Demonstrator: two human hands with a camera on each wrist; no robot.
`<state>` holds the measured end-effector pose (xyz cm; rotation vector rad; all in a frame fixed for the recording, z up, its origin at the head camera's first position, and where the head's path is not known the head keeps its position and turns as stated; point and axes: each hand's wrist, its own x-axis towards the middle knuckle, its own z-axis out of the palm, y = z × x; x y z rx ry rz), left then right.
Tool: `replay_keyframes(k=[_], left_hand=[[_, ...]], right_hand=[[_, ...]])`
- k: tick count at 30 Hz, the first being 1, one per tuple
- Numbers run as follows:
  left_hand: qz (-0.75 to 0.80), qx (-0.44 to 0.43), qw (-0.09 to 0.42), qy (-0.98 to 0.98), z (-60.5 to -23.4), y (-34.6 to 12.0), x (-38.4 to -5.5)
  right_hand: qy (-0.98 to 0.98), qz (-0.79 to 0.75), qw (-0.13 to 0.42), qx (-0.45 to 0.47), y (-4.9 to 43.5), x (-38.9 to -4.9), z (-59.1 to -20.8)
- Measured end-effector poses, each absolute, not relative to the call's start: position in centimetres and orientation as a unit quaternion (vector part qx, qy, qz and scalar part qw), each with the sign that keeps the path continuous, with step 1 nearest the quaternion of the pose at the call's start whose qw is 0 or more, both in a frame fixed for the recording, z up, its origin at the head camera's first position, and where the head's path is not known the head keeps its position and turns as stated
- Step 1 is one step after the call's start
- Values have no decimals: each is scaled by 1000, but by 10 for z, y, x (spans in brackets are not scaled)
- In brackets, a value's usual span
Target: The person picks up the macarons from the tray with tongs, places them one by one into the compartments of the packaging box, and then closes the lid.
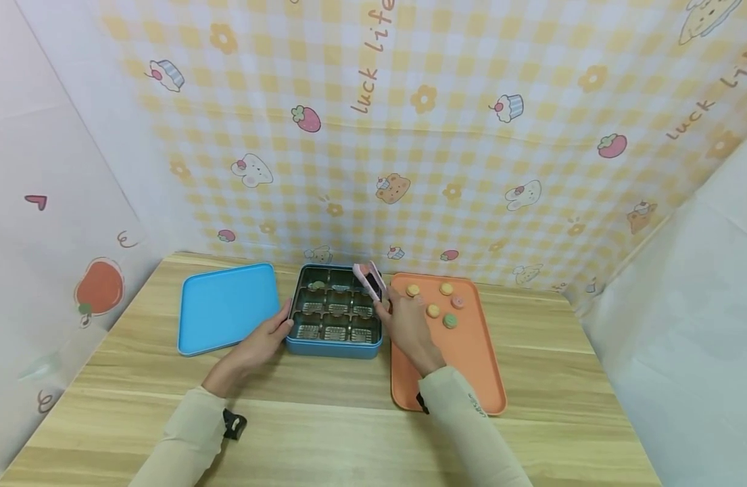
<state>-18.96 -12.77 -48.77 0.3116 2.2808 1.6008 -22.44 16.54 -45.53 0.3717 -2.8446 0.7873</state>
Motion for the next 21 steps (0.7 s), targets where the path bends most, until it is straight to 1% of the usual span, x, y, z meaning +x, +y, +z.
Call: replay_keyframes(k=[12,21], left_hand=[[567,110,169,799,-487,-129,-189],[565,107,168,801,-487,-128,-189]], right_hand=[[-944,290,57,145,156,-223,-458],[-945,281,61,156,154,-223,-461]])
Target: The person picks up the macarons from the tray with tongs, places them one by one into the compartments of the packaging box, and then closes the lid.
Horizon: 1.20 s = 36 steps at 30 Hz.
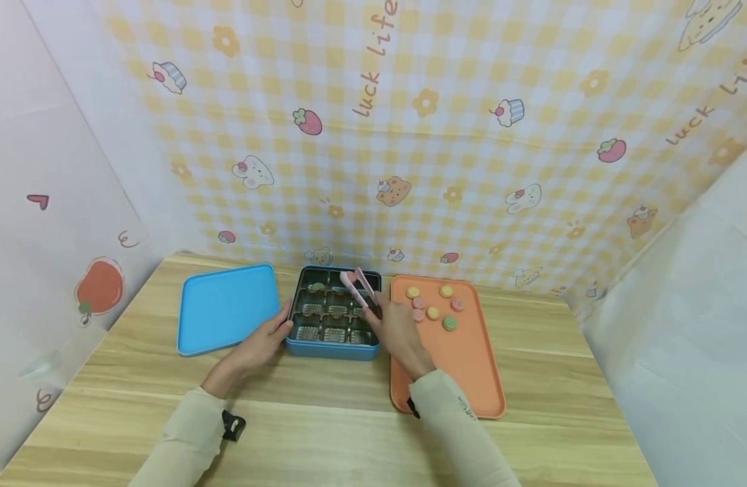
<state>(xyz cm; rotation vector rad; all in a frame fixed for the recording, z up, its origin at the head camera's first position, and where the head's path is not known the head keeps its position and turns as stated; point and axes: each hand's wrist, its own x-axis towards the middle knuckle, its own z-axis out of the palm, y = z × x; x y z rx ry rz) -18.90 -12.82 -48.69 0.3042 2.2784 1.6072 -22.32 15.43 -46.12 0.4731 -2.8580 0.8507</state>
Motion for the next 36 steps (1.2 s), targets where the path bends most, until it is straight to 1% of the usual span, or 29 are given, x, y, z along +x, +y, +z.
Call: replay_keyframes(k=[12,31,36], left_hand=[[575,103,165,794,-491,-125,-187],[568,99,159,802,-490,-127,-187],[561,99,159,807,-490,-127,-187]], right_hand=[[-947,270,66,161,150,-222,-462],[-957,241,36,157,146,-220,-461],[-958,239,38,156,146,-223,-462]])
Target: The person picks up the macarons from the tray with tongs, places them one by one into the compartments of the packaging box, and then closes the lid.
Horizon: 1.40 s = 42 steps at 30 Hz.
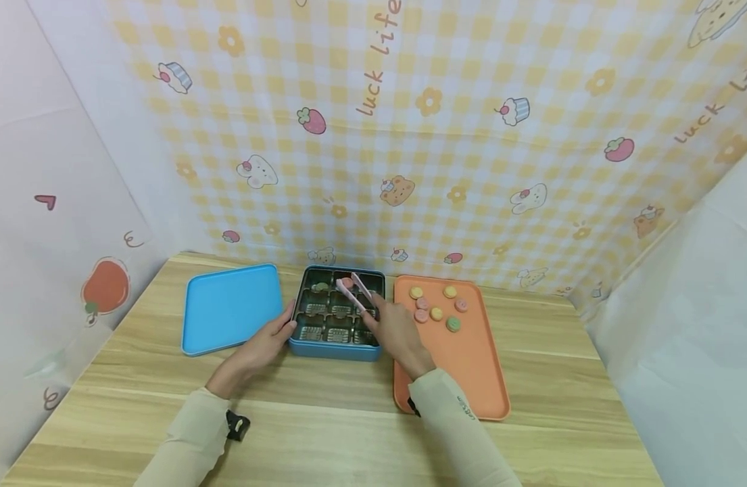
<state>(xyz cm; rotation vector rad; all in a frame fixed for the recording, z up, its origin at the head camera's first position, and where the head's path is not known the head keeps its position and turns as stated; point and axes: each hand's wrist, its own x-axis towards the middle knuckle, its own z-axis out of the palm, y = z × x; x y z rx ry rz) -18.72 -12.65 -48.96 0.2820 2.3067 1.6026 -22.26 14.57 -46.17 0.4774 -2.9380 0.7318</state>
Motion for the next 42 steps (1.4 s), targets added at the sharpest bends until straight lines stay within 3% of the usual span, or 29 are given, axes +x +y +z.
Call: replay_keyframes(k=[15,19,26,35,42], left_hand=[[563,94,166,804,-488,-126,-187],[565,92,171,802,-487,-126,-188],[571,100,172,797,-489,-127,-191],[567,98,173,799,-487,-127,-190],[561,102,180,802,-486,-128,-189]], right_hand=[[-943,293,34,151,152,-222,-460],[-938,311,65,136,167,-225,-453],[-942,314,61,102,206,-229,-448],[-959,245,105,98,235,-230,-459],[-965,235,81,82,246,-230,-468]])
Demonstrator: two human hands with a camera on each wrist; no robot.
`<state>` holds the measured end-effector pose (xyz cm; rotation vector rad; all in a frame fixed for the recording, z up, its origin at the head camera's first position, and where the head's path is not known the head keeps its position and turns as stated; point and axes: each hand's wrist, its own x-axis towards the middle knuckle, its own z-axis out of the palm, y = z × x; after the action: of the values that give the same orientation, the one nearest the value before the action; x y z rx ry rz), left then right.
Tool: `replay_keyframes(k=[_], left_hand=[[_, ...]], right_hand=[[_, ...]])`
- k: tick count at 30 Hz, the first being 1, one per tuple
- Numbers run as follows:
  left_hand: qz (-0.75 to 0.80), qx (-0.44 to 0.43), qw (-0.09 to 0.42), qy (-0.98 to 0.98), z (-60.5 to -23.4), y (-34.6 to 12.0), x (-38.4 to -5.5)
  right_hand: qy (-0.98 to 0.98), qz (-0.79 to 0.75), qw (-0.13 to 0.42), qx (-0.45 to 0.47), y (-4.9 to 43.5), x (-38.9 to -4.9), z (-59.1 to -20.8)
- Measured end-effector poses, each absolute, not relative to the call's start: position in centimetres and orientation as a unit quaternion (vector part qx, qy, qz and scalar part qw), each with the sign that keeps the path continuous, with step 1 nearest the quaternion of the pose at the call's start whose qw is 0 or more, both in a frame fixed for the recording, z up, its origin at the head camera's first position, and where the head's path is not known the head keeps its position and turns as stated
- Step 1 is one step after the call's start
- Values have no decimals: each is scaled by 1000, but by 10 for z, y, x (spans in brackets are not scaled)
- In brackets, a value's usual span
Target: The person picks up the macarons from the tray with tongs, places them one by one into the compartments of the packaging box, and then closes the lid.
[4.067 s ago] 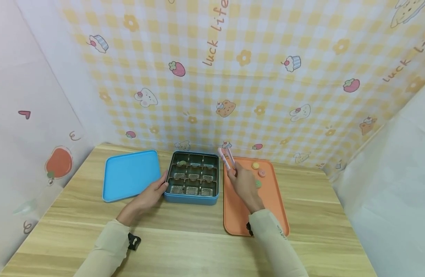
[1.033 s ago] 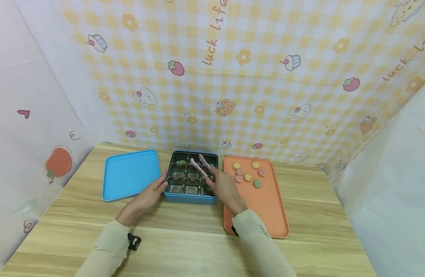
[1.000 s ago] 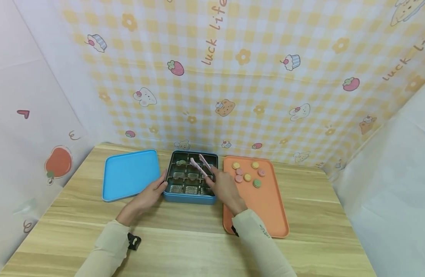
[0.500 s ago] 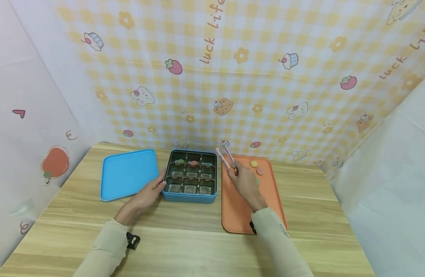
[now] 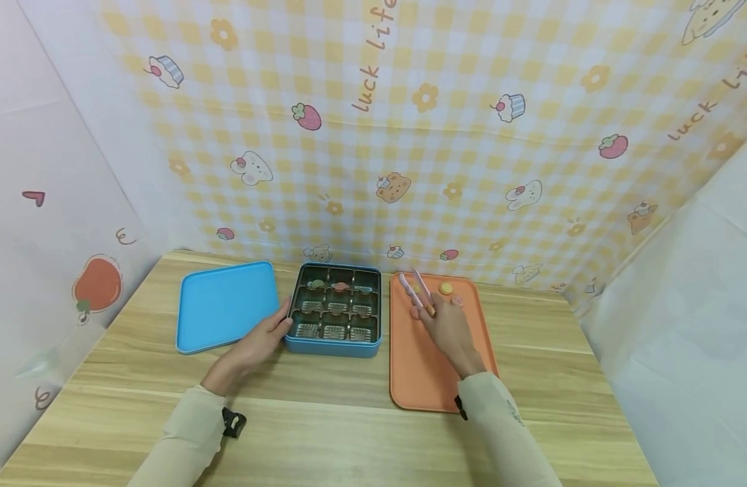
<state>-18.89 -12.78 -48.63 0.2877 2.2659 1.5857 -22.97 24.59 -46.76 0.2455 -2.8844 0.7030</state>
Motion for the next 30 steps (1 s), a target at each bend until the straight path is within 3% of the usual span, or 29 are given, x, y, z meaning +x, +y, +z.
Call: replay_keyframes(k=[30], left_hand=[[565,101,181,798,-487,-128,-190]], right_hand=[[-978,205,14,44,247,-229,-470]])
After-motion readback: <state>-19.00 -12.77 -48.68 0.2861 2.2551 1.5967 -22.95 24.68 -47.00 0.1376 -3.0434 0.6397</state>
